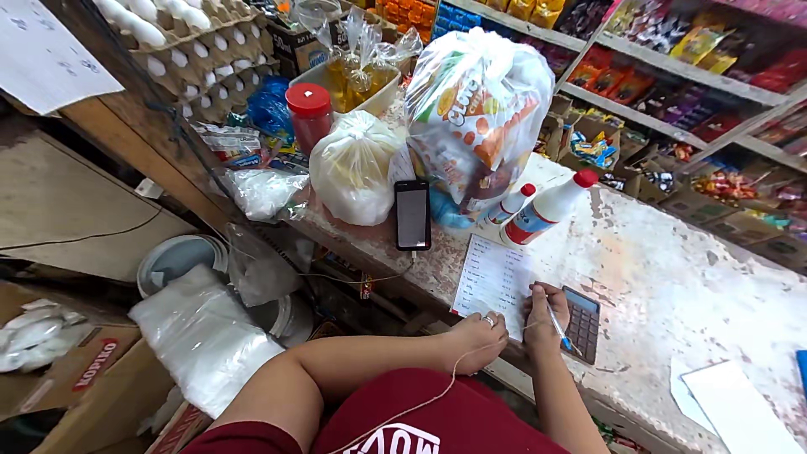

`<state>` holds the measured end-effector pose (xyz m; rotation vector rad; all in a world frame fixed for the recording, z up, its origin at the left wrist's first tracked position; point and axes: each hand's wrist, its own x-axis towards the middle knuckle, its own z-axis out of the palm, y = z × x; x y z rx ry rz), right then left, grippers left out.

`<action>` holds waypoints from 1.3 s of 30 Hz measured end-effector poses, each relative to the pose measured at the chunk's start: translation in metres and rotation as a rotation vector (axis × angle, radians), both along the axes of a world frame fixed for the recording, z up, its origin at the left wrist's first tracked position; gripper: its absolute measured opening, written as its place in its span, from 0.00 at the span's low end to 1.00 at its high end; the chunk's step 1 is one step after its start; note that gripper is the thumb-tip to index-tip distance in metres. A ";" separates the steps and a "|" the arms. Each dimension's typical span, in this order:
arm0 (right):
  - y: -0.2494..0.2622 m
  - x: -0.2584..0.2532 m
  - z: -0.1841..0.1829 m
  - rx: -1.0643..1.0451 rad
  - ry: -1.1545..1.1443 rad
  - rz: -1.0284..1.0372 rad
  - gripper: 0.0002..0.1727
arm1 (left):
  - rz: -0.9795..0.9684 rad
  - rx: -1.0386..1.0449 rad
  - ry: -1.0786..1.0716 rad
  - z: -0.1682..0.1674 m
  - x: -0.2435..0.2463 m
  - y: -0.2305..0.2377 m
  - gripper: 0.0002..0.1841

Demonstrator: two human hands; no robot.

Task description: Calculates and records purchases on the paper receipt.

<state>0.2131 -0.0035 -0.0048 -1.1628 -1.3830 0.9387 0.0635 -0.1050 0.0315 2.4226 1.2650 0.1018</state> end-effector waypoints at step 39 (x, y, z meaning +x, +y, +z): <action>0.004 0.003 -0.011 0.079 -0.060 0.057 0.09 | 0.022 -0.125 0.045 0.009 -0.001 0.001 0.32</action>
